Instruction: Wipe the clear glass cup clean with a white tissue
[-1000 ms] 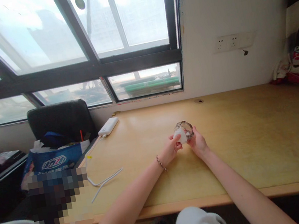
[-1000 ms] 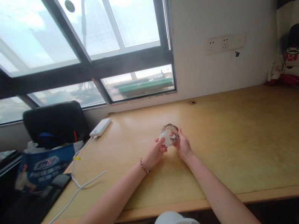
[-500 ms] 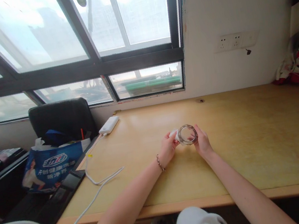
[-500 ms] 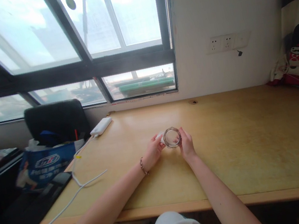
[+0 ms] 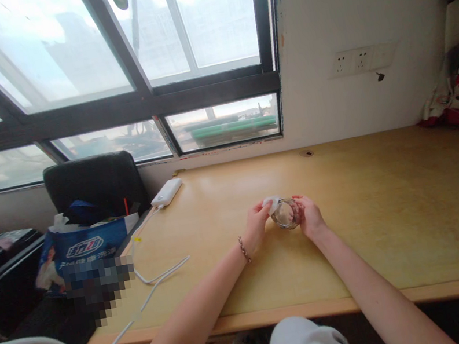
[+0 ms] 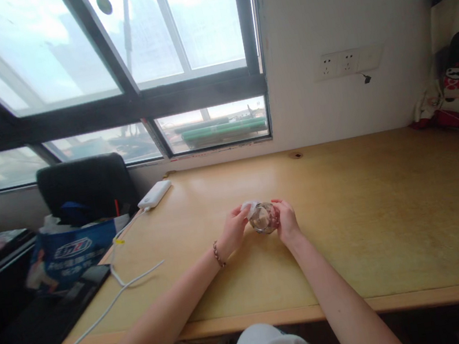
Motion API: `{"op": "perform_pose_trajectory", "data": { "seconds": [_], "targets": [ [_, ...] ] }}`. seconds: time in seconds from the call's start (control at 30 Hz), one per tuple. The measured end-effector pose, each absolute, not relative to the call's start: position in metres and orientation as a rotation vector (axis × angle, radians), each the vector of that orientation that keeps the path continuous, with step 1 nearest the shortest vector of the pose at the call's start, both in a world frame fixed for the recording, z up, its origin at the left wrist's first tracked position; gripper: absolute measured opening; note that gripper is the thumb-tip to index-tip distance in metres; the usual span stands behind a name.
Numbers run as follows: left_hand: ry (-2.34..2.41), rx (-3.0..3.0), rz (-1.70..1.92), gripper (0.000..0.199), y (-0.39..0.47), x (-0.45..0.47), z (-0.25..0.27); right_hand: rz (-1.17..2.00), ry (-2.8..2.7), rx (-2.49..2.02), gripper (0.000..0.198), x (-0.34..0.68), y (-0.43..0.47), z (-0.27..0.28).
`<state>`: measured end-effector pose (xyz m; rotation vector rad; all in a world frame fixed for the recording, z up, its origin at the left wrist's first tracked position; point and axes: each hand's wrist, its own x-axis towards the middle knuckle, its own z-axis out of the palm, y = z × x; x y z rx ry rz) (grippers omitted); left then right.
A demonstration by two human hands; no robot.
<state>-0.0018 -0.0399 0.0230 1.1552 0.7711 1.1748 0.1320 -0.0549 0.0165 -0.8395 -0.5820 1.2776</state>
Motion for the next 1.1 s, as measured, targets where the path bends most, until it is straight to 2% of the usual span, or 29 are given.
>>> {"op": "perform_pose_trajectory", "data": {
  "seconds": [0.1, 0.27, 0.53, 0.73, 0.87, 1.1],
  "targets": [
    [0.817, 1.172, 1.182, 0.033, -0.037, -0.003, 0.02, 1.234, -0.658, -0.917, 0.02, 0.128, -0.06, 0.018],
    [0.848, 1.327, 1.214, 0.029, -0.04, -0.004, 0.026, 1.208, -0.776, -0.881, 0.021, 0.124, -0.066, 0.026],
    [0.646, 1.988, 1.248, 0.023, -0.059, -0.001, 0.042, 1.288, -0.587, -0.828, 0.024, 0.121, -0.061, 0.019],
    [0.354, 2.589, 0.985, 0.032, -0.067, 0.0, 0.039, 1.377, -0.5, -0.74, 0.018, 0.131, -0.055, 0.011],
    [0.304, 2.785, 0.9, 0.035, -0.068, 0.0, 0.035, 1.417, -0.484, -0.742, 0.019, 0.138, -0.053, 0.01],
    [0.428, 2.758, 1.155, 0.036, -0.063, -0.001, 0.034, 1.49, -0.365, -0.607, 0.012, 0.131, -0.052, 0.01]
  ]
}}
